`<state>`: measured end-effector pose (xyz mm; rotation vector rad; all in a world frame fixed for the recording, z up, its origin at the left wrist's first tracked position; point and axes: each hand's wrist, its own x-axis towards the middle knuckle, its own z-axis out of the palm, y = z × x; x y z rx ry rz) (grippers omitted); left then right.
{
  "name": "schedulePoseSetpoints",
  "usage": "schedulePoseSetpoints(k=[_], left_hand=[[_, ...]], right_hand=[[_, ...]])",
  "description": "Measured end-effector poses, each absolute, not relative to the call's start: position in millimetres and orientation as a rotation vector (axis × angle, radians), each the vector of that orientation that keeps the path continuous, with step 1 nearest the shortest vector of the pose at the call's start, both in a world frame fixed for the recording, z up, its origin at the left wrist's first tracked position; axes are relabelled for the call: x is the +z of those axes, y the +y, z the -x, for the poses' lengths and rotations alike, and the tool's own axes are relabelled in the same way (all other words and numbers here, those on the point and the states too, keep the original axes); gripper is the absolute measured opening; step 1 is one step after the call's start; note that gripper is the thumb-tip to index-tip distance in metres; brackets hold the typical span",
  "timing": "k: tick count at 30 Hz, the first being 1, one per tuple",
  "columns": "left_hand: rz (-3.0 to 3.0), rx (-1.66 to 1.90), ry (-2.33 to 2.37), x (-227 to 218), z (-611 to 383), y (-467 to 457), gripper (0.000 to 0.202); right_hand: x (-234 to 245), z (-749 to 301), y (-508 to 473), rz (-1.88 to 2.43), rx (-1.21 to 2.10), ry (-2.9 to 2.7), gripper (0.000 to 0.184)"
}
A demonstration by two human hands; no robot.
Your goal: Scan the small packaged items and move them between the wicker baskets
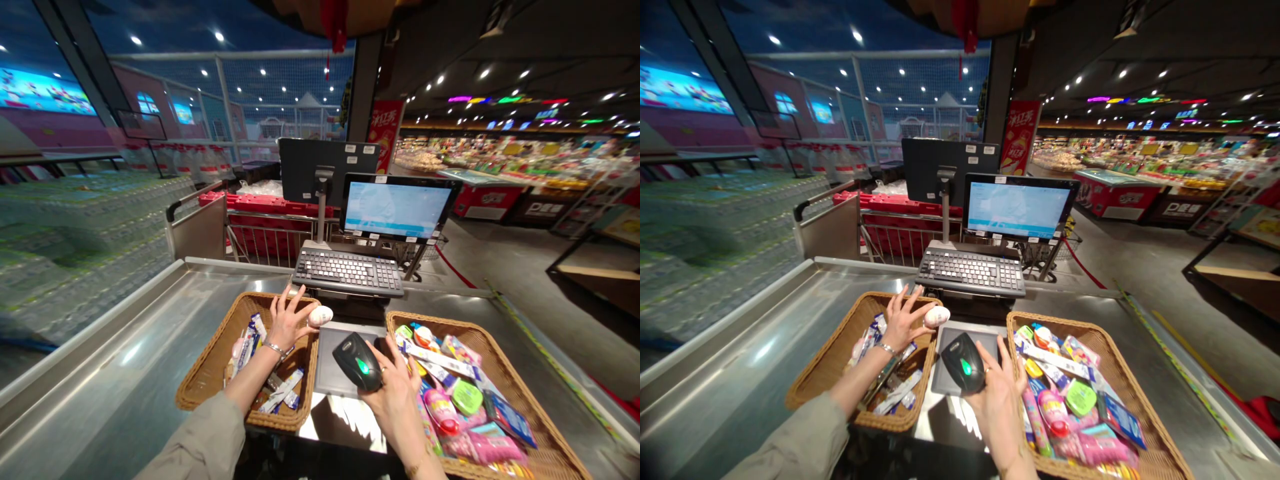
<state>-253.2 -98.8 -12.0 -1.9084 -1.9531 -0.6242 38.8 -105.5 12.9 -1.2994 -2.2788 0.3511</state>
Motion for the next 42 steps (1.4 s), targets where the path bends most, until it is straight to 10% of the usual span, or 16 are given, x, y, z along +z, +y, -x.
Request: schedulePoseSetpoints(k=[42], left_hand=[[2.35,-0.708,-1.486,5,136,-22,0.063]], right_hand=[[10,-130,-126,1.803,-0.092,-1.757,0.034]])
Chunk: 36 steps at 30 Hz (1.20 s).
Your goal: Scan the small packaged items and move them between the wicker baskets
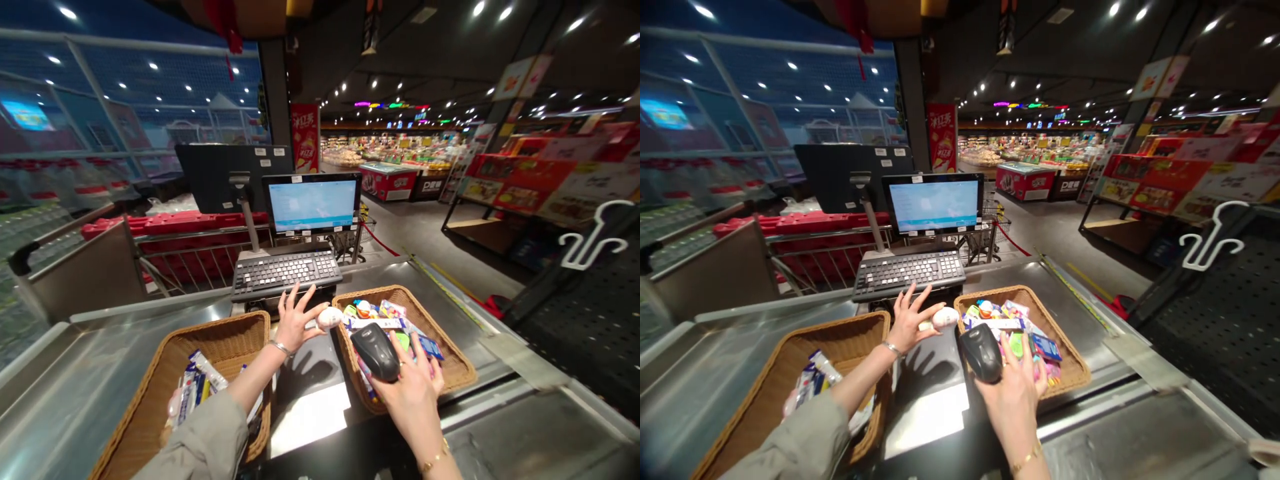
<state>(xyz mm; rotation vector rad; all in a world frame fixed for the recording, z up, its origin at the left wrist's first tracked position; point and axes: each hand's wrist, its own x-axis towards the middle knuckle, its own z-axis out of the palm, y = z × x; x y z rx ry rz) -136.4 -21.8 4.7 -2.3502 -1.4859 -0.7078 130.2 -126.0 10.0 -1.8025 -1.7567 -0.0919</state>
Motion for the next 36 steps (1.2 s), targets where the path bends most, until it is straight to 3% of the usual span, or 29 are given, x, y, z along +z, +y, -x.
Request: schedulePoseSetpoints(k=[28,36], left_hand=[[2.607,-0.719,-1.351,-12,13,38,0.062],[2.642,-0.717,-1.303,-16,-25,49,0.066]], right_hand=[[-1,-228,-108,2.033,-0.202,-1.42,0.042],[-3,-241,-107,2.022,-0.258,-1.42,0.032]])
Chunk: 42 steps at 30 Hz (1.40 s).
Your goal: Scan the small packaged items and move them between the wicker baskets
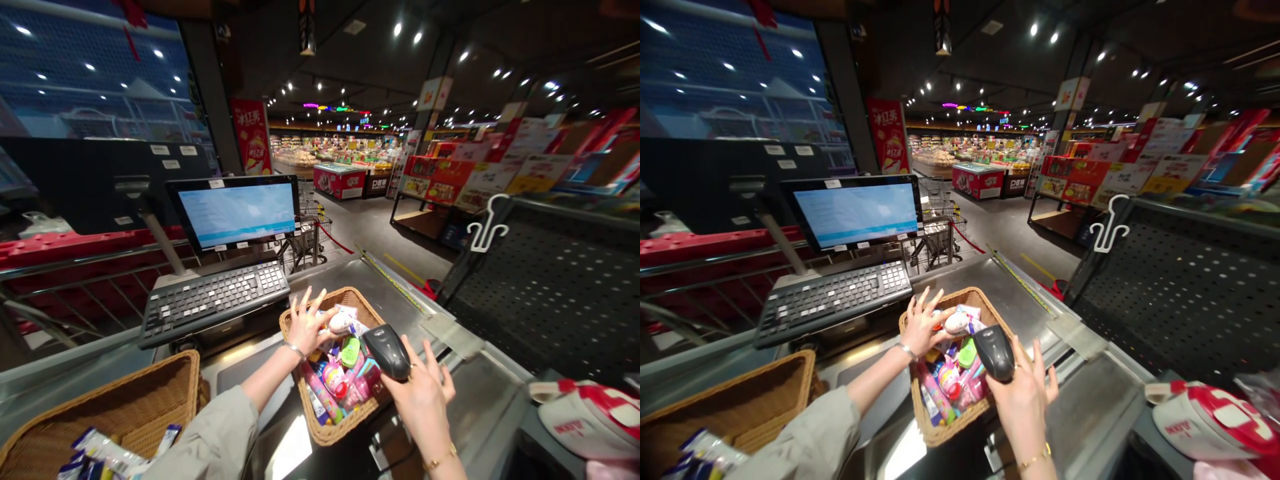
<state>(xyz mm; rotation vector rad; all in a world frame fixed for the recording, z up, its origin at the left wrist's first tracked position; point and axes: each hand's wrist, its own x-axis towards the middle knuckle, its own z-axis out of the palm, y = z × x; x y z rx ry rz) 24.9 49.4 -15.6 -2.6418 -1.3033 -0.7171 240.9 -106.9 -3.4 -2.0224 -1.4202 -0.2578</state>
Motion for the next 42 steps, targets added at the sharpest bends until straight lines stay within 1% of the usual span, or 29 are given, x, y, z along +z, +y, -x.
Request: schedulePoseSetpoints(k=[5,9,14,18,26,31,33,42], left_hand=[[2.544,-0.746,-1.433,-16,-43,50,0.056],[2.482,-0.788,-1.497,-15,-42,49,0.054],[2.434,-0.81,-1.544,-10,-27,44,0.052],[2.374,-0.81,-1.604,-3,-9,35,0.054],[2.276,-0.825,-1.697,16,31,5,0.058],[2.214,-0.812,-1.729,26,61,-18,0.061],[2.179,-0.794,-1.753,27,77,-28,0.061],[1.981,-0.65,-1.96,14,166,-72,0.058]], right_hand=[[-5,-244,-109,2.035,-0.265,-1.428,0.03],[-9,-245,-109,2.038,-0.247,-1.439,0.031],[-9,-236,-107,2.03,-0.206,-1.427,0.041],[-3,-223,-103,1.992,-0.193,-1.444,0.039],[3,-195,-97,1.932,-0.19,-1.548,0.039],[14,-167,-96,1.866,-0.169,-1.583,0.055],[19,-154,-95,1.835,-0.174,-1.608,0.058],[15,-105,-94,1.654,-0.174,-1.759,0.054]])
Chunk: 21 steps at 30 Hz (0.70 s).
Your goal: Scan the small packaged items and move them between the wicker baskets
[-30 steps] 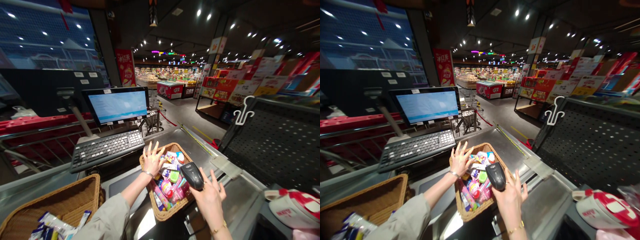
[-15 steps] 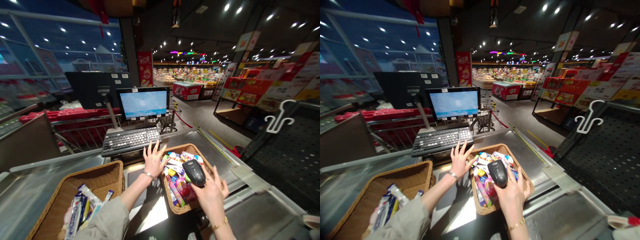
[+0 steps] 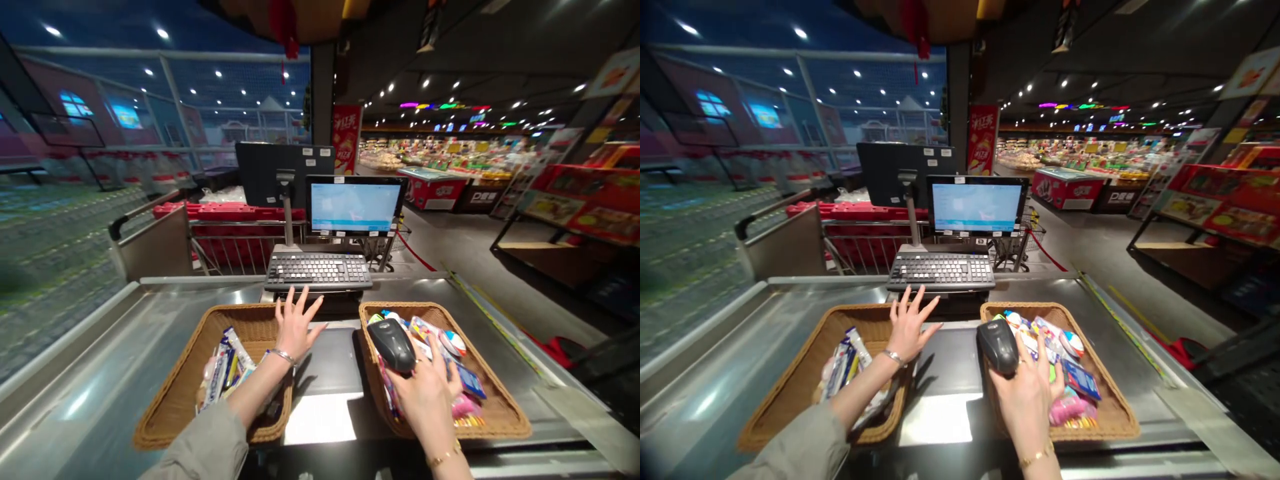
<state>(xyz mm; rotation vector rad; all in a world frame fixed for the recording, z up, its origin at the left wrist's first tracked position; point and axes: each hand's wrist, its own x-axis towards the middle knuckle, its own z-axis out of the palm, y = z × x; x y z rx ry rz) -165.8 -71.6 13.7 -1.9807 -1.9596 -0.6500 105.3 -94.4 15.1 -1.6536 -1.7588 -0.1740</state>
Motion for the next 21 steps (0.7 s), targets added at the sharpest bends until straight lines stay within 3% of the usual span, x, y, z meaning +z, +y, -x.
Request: schedulePoseSetpoints(k=[21], left_hand=[[1.734,-0.232,-2.44,-47,323,-157,0.058]], right_hand=[[-8,-27,-100,1.483,0.035,-2.097,0.036]])
